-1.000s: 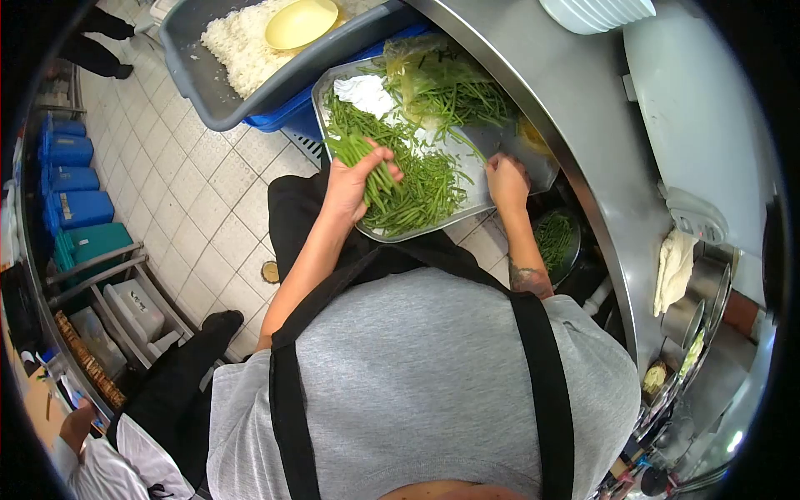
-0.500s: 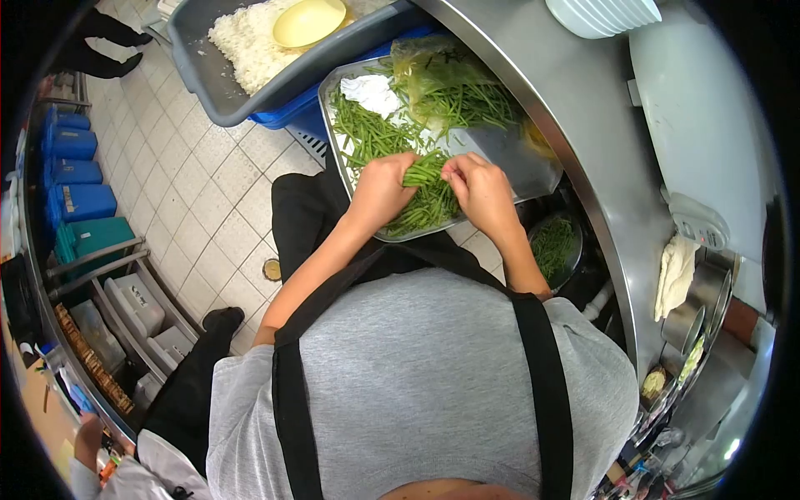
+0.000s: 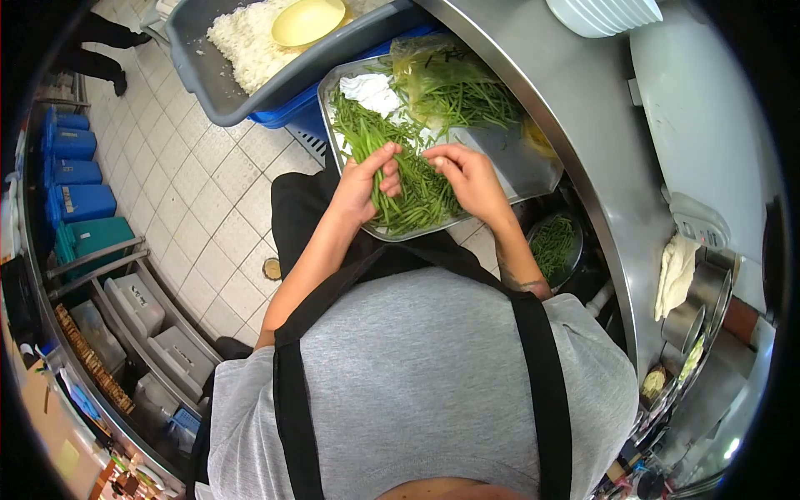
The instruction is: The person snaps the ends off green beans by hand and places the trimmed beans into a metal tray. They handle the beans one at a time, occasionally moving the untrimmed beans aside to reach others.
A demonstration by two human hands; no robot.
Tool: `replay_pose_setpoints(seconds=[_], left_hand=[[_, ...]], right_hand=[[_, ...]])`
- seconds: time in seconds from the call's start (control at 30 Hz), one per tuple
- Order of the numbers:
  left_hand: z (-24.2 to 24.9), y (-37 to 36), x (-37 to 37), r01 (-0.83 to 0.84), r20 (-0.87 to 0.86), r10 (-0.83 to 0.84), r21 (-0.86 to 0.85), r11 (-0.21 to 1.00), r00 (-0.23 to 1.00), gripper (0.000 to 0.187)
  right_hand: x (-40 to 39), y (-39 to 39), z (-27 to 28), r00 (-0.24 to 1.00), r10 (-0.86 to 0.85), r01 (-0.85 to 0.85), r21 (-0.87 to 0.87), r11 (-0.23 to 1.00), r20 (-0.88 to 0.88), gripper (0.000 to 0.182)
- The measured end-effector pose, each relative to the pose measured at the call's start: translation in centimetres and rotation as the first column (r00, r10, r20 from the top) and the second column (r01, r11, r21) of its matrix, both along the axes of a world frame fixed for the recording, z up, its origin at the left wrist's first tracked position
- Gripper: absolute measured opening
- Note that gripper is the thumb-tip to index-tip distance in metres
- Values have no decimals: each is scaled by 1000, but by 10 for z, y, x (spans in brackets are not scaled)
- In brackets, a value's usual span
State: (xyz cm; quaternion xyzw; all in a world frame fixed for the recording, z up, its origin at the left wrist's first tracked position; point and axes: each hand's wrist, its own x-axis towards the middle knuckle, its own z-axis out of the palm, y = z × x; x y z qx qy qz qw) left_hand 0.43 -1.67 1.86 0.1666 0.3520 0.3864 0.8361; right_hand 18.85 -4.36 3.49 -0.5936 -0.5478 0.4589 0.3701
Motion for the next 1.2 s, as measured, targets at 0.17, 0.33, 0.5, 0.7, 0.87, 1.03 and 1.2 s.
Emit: replay_pose_setpoints(seconds=[0.17, 0.33, 0.5, 0.7, 0.87, 1.03, 1.2], left_hand=[[-3, -1, -2, -48, 84, 49, -15, 999, 995, 18], [-3, -2, 2, -124, -14, 125, 16, 992, 992, 18], [1, -13, 9, -130, -225, 199, 288, 949, 954, 12], [8, -17, 10, 28, -414, 328, 656, 754, 849, 7], [-9, -2, -2, -204, -104, 241, 286, 936, 965, 19], [-5, -4, -3, -142, -164, 168, 160, 977, 972, 18], [-9, -7, 7, 19, -363, 111, 338, 941, 925, 7]], right_hand=[[-11, -6, 2, 936, 265, -281, 39, 959, 233, 20], [-14, -6, -8, 979, 173, -168, -55, 984, 110, 19], [-6, 3, -37, 972, -79, 38, -180, 983, -222, 20], [10, 8, -56, 848, -330, 163, -389, 907, -414, 20], [39, 12, -53, 942, 59, -47, -45, 998, 329, 24], [73, 36, -84, 693, -372, 209, 321, 924, 617, 25], [74, 33, -79, 756, -234, 145, 193, 970, 611, 16]])
